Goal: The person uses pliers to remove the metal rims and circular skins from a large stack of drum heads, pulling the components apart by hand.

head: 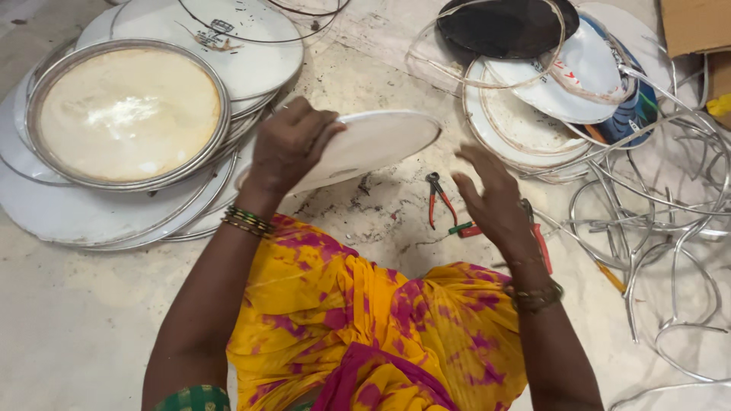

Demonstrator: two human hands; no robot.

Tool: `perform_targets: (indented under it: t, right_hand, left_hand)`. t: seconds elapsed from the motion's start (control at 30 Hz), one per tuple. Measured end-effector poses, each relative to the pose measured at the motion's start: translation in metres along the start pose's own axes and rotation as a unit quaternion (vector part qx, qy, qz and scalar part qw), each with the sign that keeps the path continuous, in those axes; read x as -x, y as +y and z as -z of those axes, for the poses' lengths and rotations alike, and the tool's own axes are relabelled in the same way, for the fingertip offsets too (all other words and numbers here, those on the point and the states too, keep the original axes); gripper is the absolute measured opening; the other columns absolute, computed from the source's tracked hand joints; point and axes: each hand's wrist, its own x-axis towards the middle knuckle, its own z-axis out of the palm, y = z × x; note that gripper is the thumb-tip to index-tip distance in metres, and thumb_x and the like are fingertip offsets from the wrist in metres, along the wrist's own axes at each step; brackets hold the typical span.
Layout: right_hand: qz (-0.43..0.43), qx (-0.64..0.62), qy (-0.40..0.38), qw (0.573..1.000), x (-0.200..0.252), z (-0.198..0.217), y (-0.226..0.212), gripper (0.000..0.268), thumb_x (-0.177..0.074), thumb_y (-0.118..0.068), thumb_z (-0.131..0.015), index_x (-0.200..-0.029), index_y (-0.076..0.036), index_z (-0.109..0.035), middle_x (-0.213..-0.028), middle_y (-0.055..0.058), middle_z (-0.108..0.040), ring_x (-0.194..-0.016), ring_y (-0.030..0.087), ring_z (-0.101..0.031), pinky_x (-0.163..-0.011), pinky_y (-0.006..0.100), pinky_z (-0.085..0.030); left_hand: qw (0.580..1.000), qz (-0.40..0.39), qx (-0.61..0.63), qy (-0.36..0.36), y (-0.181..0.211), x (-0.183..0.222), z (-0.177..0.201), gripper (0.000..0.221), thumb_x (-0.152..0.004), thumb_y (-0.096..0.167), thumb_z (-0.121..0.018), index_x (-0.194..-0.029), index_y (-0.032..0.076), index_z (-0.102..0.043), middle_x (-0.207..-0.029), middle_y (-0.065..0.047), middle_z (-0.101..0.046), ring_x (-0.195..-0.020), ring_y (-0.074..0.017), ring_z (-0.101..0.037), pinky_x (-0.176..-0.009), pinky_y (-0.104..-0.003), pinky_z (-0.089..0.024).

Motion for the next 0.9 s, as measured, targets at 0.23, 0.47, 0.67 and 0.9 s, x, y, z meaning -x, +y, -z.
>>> perform_targets:
  t: [0.23,0.47,0.67,0.9]
  right_hand:
    - [0.162,-0.001,0.032,0.986,-0.060,-0.036,-0.069,0.036,-0.094,-0.017,-0.076,-0.127,-0.005,-0.068,-0.129,0.016,-0.066,-0.118,0.031,-0.064,-0.098,0.041,-0.054]
    - [0.138,-0.040,0.083,0.986,-0.056,-0.053,-0.060,0.019,-0.098,-0.012,-0.073,-0.116,-0.006,-0.072,-0.104,0.011,-0.073,-0.091,0.023,-0.071,-0.077,0.033,-0.057]
    - [0.043,-0.055,0.055,0.996,-0.057,-0.047,-0.060,0.013,-0.101,-0.011,-0.070,-0.113,-0.007,-0.073,-0.098,0.010,-0.074,-0.077,0.021,-0.071,-0.071,0.033,-0.056]
    - [0.184,-0.029,0.062,0.980,-0.058,-0.042,-0.082,0.022,-0.093,-0.014,-0.078,-0.112,-0.004,-0.072,-0.107,0.013,-0.072,-0.097,0.026,-0.070,-0.082,0.036,-0.057]
  left_hand:
    - [0.998,-0.055,0.017,0.011,0.026,0.002,0.002,0.019,-0.099,0.026,-0.075,-0.099,0.007,-0.074,-0.077,-0.005,-0.053,-0.064,-0.0196,-0.058,-0.055,-0.035,-0.048]
    - [0.998,-0.039,0.045,-0.003,0.024,0.003,0.009,0.017,-0.098,0.025,-0.076,-0.096,0.008,-0.073,-0.078,-0.005,-0.055,-0.067,-0.0213,-0.060,-0.057,-0.036,-0.049]
    - [0.993,0.035,0.111,-0.033,0.029,0.001,0.005,0.017,-0.099,0.024,-0.072,-0.093,0.008,-0.074,-0.080,-0.006,-0.060,-0.065,-0.0230,-0.062,-0.059,-0.036,-0.051]
    - [0.950,0.195,0.216,-0.112,0.027,-0.013,-0.011,0.032,-0.097,0.030,-0.070,-0.080,0.003,-0.073,-0.069,-0.012,-0.063,-0.058,-0.0248,-0.061,-0.055,-0.038,-0.046]
